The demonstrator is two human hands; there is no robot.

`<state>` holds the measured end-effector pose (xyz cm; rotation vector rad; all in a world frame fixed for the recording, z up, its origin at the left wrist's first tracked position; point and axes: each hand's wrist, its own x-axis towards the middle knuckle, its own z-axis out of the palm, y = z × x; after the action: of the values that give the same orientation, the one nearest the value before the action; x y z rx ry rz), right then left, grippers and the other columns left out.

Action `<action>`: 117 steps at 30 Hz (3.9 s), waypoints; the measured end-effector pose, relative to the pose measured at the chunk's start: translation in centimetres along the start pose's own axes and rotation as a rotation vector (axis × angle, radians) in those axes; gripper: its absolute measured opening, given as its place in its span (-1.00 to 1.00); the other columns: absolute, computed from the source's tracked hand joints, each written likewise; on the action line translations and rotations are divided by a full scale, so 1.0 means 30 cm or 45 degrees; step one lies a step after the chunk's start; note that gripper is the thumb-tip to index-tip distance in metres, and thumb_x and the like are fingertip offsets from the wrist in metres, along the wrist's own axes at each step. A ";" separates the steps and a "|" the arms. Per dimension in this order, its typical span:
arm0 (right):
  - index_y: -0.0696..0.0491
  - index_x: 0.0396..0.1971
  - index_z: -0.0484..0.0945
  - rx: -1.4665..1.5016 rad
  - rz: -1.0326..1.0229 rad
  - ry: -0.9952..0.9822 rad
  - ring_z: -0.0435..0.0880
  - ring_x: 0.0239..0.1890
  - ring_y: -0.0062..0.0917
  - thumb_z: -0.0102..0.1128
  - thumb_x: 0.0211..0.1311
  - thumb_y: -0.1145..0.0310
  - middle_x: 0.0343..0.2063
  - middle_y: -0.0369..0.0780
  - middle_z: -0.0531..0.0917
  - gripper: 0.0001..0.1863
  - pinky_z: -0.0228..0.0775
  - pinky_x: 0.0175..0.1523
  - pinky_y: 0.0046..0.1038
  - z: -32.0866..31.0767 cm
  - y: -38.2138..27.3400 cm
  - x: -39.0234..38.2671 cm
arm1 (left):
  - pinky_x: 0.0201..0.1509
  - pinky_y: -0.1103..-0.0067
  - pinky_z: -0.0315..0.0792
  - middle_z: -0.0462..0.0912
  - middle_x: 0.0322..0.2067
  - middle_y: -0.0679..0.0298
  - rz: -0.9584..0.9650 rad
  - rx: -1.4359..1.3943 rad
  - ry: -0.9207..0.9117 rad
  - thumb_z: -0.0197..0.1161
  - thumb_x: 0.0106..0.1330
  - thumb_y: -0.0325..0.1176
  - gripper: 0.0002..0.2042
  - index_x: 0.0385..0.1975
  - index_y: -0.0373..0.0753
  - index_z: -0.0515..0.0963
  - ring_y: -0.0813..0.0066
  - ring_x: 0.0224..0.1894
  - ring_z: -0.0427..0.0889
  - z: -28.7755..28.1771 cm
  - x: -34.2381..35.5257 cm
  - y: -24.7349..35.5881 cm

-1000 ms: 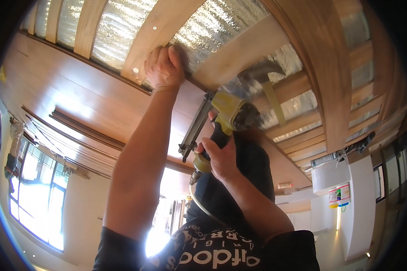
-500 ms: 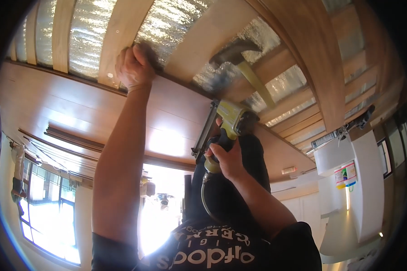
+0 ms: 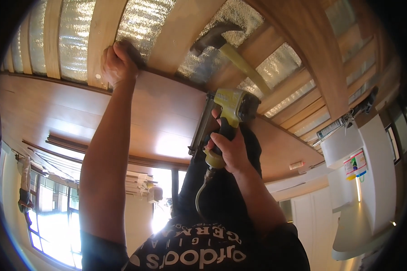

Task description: The person installs wooden flooring by using a nail gun to secure planks, marking planks with a pencil and square, and fitting planks against a wall.

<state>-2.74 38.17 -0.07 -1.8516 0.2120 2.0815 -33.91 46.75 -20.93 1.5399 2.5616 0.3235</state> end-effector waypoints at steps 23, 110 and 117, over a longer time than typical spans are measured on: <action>0.11 0.35 0.29 -0.079 -0.042 -0.091 0.66 -0.31 -0.57 0.20 0.37 0.60 0.21 -0.22 0.49 -0.43 0.68 -0.12 -0.31 -0.204 0.022 -0.017 | -0.04 0.15 0.55 0.74 -0.19 0.19 -0.096 0.001 0.015 0.00 0.57 -0.05 -0.60 -0.29 -0.15 0.71 0.00 -0.11 0.69 0.009 -0.004 -0.015; 0.11 0.30 0.41 -0.117 0.005 0.042 0.63 -0.38 -0.58 0.29 0.30 0.57 -0.21 -0.28 0.63 -0.44 0.56 -0.17 -0.48 -1.436 0.163 -0.181 | -0.27 0.29 0.63 0.75 -0.26 0.31 0.726 0.020 -0.401 0.18 0.52 -0.10 -0.73 -0.35 -0.08 0.69 0.19 -0.30 0.74 0.155 -0.928 0.828; 0.10 0.37 0.39 -0.132 -0.125 0.013 0.62 -0.35 -0.58 0.27 0.32 0.58 -0.18 -0.29 0.62 -0.39 0.55 -0.15 -0.49 -1.510 0.123 -0.221 | -0.25 0.29 0.64 0.76 -0.23 0.35 0.737 0.073 -0.386 0.13 0.55 -0.08 -0.72 -0.32 -0.04 0.68 0.18 -0.28 0.74 0.153 -0.930 0.824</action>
<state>38.78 18.51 -0.16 -1.8920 0.0147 2.0520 1.33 33.85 -18.99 2.1409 1.8791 0.0600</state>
